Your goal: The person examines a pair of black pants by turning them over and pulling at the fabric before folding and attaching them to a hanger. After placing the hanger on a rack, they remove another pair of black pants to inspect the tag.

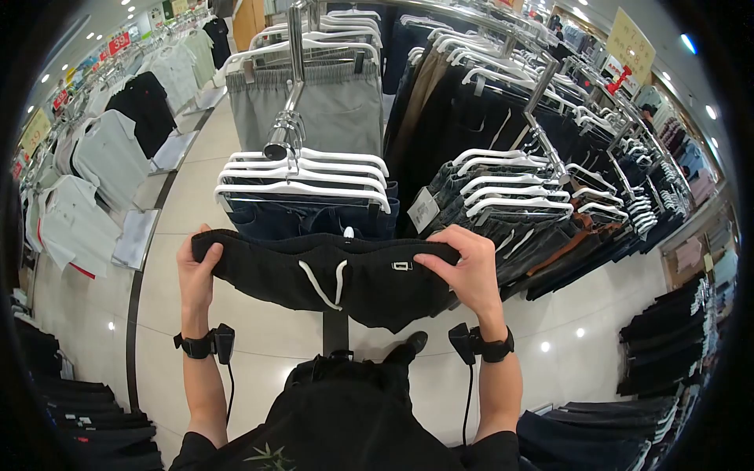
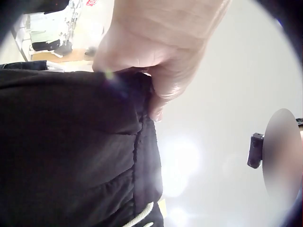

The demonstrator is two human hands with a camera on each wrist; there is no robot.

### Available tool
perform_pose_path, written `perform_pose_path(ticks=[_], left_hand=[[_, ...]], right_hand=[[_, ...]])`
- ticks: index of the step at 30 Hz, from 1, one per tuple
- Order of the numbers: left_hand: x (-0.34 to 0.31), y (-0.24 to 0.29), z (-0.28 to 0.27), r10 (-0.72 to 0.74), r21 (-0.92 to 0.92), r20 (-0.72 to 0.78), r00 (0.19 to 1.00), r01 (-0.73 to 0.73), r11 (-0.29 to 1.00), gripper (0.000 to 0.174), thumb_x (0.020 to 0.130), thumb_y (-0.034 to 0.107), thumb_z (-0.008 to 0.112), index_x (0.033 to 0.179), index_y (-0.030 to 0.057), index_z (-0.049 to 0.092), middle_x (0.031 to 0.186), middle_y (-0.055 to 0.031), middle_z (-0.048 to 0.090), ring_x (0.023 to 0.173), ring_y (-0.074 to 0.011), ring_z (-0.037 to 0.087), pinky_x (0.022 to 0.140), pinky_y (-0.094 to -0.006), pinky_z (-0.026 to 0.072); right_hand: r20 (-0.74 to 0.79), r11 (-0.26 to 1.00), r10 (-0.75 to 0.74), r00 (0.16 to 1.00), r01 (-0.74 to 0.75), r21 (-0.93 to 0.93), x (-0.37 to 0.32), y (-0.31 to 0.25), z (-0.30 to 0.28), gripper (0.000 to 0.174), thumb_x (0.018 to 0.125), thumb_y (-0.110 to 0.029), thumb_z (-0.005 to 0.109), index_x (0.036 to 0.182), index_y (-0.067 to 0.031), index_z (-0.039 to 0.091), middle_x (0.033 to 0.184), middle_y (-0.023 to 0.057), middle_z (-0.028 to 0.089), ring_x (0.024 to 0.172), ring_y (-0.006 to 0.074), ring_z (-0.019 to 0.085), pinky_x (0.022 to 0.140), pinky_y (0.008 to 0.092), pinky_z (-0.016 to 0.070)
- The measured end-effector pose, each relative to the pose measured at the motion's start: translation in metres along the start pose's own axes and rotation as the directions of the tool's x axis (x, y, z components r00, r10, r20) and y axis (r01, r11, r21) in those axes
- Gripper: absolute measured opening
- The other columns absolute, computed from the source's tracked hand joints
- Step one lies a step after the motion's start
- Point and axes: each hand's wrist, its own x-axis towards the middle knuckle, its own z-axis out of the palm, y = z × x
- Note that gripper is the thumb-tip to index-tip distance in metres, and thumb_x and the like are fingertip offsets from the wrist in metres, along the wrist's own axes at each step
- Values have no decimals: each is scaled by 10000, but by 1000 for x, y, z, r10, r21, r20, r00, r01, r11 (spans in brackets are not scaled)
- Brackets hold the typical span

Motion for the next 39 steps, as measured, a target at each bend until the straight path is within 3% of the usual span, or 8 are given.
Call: perform_pose_path(ticks=[6, 12, 18, 26, 33, 39], left_hand=[[5, 1, -1, 104, -20, 18, 994, -104, 994, 177, 880, 123, 697, 831, 8, 571, 770, 36, 477, 709, -57, 431, 650, -193, 345], [4, 2, -2, 104, 17, 18, 994, -104, 994, 173, 886, 107, 686, 821, 16, 554, 753, 49, 466, 694, -47, 421, 634, -188, 338], [2, 2, 10, -7, -67, -62, 998, 3, 998, 149, 898, 87, 667, 826, 21, 555, 740, 50, 506, 678, -35, 448, 624, -189, 385], [-3, -6, 20, -68, -89, -58, 996, 62, 994, 116, 905, 89, 656, 859, 11, 584, 769, 34, 569, 700, -36, 502, 636, -196, 423], [-12, -6, 40, -96, -104, -40, 995, 91, 990, 103, 911, 90, 646, 900, 7, 585, 787, 19, 594, 696, -44, 525, 633, -201, 440], [-33, -11, 75, -127, 49, 57, 990, 124, 991, 168, 896, 122, 656, 889, -5, 548, 756, 21, 516, 680, -47, 459, 606, -212, 385]], right_hand=[[-46, 999, -1, 999, -1, -37, 5, -12, -7, 205, 670, -54, 787, 811, 18, 656, 696, 52, 621, 639, 126, 586, 604, 238, 444], [-55, 999, 13, 998, -15, -40, 4, -14, -6, 205, 684, -70, 787, 813, 21, 656, 684, 54, 613, 634, 118, 572, 594, 239, 433], [-49, 997, 20, 999, -23, -73, 3, -10, 0, 207, 700, -92, 793, 809, 20, 658, 681, 65, 614, 598, 139, 579, 565, 248, 443], [-51, 992, 87, 995, -91, -83, -7, -2, 9, 213, 716, -110, 789, 812, 26, 656, 703, 91, 642, 620, 170, 623, 589, 258, 478], [47, 986, 165, 985, -166, 19, -14, -6, 23, 217, 734, -138, 779, 807, 20, 651, 693, 92, 641, 612, 164, 621, 575, 264, 469], [100, 971, 185, 978, -198, 135, -14, -26, 51, 186, 764, -128, 756, 823, 9, 645, 680, 87, 648, 601, 134, 631, 570, 248, 475]])
